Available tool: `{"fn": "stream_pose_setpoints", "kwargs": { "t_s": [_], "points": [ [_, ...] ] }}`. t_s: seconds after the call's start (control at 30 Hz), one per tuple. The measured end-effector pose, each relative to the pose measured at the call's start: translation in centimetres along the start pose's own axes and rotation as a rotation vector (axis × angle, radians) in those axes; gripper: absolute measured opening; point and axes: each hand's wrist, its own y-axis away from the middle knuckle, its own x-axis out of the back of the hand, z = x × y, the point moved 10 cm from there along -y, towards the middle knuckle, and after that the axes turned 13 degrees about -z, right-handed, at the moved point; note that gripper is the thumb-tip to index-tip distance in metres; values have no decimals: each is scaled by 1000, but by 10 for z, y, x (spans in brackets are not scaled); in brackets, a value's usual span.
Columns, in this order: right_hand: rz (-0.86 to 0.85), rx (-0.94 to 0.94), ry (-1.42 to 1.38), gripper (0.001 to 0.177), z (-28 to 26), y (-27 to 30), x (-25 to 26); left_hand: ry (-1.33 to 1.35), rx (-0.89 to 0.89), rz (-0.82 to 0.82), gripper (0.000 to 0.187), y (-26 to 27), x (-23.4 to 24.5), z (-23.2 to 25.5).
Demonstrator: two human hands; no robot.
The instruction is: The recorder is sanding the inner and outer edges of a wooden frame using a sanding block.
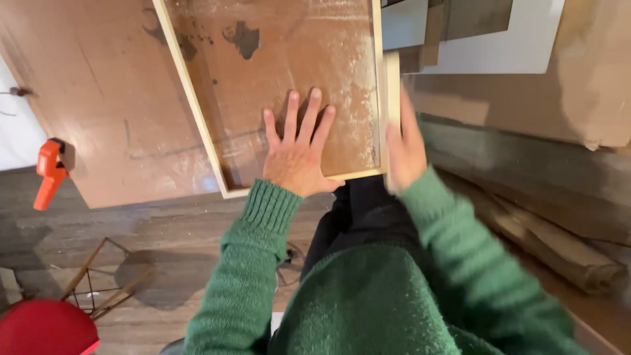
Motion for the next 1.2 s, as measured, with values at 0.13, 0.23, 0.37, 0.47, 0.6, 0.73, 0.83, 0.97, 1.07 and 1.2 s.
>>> {"fn": "stream_pose_setpoints", "kwargs": {
  "t_s": [0.13, 0.23, 0.37, 0.47, 0.6, 0.73, 0.83, 0.97, 1.07, 1.2],
  "points": [
    [-47, 149, 60, 57, 42, -133, 39, 15, 25, -38, 141, -3, -6, -3],
    [125, -329, 63, 52, 72, -127, 59, 19, 24, -74, 142, -9, -8, -2],
    [-41, 0, 26, 60, -45, -30, -8, 23, 33, -99, 144, -5, -7, -8],
    [-44, -5, 108, 60, -49, -13, -14, 20, 34, -108, 144, -10, -7, -9],
    [45, 53, 75, 48, 3, -110, 33, 15, 23, -123, 144, -6, -14, -4],
    [50, -106, 95, 43, 23, -96, 33, 17, 19, -117, 143, -5, -17, -3],
    [-30, 56, 263, 56, -40, -15, -7, -18, 20, -86, 142, -6, -13, -6],
    [-26, -158, 101, 64, -21, -3, -10, 0, 44, -146, 146, -10, -18, -11],
    [18, -85, 207, 57, -28, -91, 15, -4, 44, -149, 146, -9, -20, -9],
    [36, -70, 199, 53, -38, -101, 16, -8, 35, -143, 145, -5, -20, -6]
  ]
}}
